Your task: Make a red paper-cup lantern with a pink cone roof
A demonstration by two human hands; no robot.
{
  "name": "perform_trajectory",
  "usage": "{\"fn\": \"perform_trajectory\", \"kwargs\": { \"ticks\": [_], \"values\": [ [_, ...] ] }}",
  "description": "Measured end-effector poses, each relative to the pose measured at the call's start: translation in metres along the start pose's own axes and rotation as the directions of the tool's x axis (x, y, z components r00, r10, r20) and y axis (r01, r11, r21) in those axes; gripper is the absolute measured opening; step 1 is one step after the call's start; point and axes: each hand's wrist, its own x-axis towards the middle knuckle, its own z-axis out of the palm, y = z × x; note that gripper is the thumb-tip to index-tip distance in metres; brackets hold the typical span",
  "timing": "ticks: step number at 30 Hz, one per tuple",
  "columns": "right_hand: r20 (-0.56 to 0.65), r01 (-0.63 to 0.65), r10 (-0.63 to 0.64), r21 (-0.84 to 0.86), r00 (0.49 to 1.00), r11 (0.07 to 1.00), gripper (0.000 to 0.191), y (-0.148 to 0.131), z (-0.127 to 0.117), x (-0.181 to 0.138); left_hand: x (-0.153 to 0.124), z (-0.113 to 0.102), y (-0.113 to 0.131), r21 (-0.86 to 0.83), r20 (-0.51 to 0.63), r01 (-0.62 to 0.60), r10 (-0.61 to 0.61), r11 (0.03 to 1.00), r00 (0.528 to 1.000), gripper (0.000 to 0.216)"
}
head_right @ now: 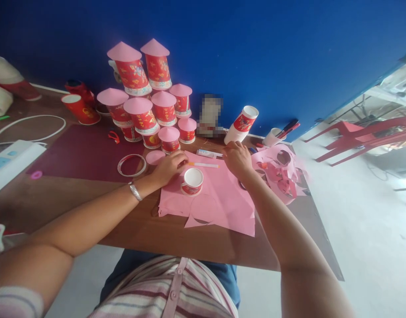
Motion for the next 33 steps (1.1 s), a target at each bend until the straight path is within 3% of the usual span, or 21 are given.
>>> {"fn": "perform_trajectory", "kwargs": {
  "ticks": [8, 10, 13, 16, 19, 22, 29, 33],
  "values": [
    [0.072, 0.042, -0.042, -0.003, 0.997, 0.999, 0.022, 0.000, 0.005, 0.013, -0.004, 0.001, 0.000, 0.021, 0.030, -0.060, 0.059, 0.998, 0.998, 0.010],
    [0.045, 0.017, -0.016, -0.011, 0.999, 1.000, 0.023, -0.002, -0.002, 0.008, -0.004, 0.002, -0.001, 0.003, -0.005, -0.058, 0.058, 0.998, 0.998, 0.011],
    [-0.112, -0.036, 0.042, 0.052, 0.993, 0.998, 0.024, -0.008, -0.014, -0.004, -0.003, 0.002, 0.000, -0.029, -0.094, -0.034, 0.031, 0.999, 0.995, 0.024],
    [-0.123, 0.081, -0.058, 0.194, 0.991, 0.978, 0.019, -0.019, -0.023, -0.017, -0.003, 0.002, 0.000, -0.071, -0.119, -0.009, 0.000, 0.997, 0.993, 0.045],
    [-0.122, 0.224, -0.193, 0.331, 0.974, 0.917, 0.018, -0.030, -0.025, -0.025, -0.002, 0.001, -0.002, -0.070, -0.067, -0.083, 0.078, 0.994, 0.995, 0.031],
    [-0.118, 0.240, -0.210, 0.389, 0.970, 0.889, 0.020, -0.037, -0.024, -0.023, -0.004, -0.001, -0.004, -0.037, -0.041, -0.176, 0.175, 0.984, 0.984, 0.025],
    [-0.124, 0.358, -0.339, 0.204, 0.933, 0.911, 0.040, -0.040, -0.032, -0.009, -0.007, -0.003, 0.006, 0.048, -0.012, -0.132, 0.133, 0.990, 0.991, 0.027],
    [-0.116, 0.251, -0.243, 0.066, 0.963, 0.966, 0.041, -0.022, -0.032, 0.008, -0.007, -0.005, 0.008, 0.031, -0.116, -0.054, 0.058, 0.998, 0.992, 0.025]
  ]
}}
